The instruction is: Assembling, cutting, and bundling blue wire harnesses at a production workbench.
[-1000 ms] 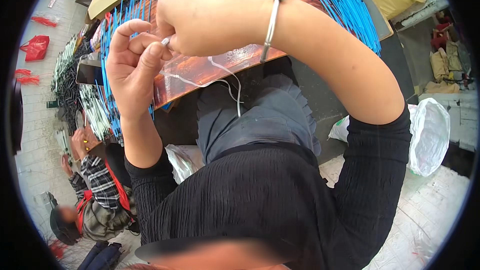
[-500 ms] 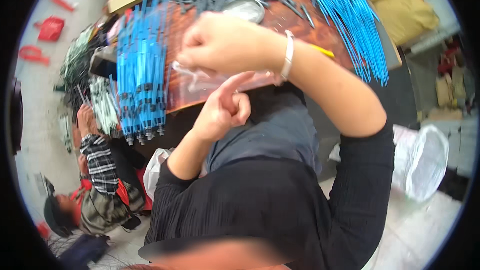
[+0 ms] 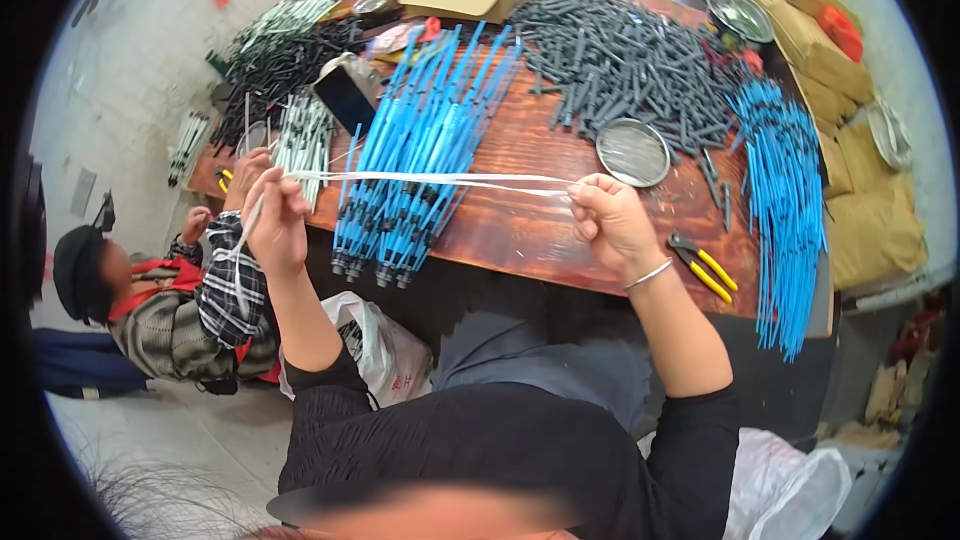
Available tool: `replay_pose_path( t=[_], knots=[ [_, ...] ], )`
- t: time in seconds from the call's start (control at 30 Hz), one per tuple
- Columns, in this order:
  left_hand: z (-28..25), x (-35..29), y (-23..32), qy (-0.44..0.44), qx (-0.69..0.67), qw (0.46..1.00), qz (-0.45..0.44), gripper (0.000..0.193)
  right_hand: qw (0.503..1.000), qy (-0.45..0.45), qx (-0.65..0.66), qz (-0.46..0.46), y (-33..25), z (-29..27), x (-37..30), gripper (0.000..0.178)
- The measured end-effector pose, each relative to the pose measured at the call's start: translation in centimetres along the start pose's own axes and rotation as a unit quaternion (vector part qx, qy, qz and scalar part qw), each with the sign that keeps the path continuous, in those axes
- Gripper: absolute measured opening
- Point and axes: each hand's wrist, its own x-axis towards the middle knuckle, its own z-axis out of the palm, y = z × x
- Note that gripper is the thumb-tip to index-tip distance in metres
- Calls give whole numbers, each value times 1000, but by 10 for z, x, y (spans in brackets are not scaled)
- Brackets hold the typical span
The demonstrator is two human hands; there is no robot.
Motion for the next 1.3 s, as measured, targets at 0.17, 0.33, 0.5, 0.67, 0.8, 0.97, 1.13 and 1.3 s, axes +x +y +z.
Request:
replay_pose_path(
  t=[0.17, 0.33, 0.5, 0.67, 0.8, 0.97, 1.13, 1.3],
  knots=[
    [-49, 34, -6, 60, 265, 962, -3, 23, 997, 73, -1, 1, 50, 15, 59, 10],
    [-84, 72, -14, 137, 17, 982, -133, 21, 987, 77, -121, 67, 83, 27, 103, 6],
    [-154, 95, -66, 139, 305, 907, -256, 17, 960, 68, -176, 206, 100, 29, 129, 10],
    [-178, 96, -131, 66, 435, 798, -413, 14, 945, 63, -197, 252, 125, 35, 150, 14],
    [-150, 89, -168, -136, 677, 664, -285, 22, 937, 56, -236, 251, 135, 65, 157, 17],
    [-99, 67, -160, -86, 585, 730, -344, 26, 950, 76, -205, 224, 150, 91, 146, 16],
    [-110, 15, -155, -136, 567, 728, -361, 23, 955, 67, -169, 236, 173, 68, 90, 14],
    [-112, -63, -139, -28, 379, 821, -427, 20, 962, 113, -134, 209, 197, 56, 31, 16]
  ],
)
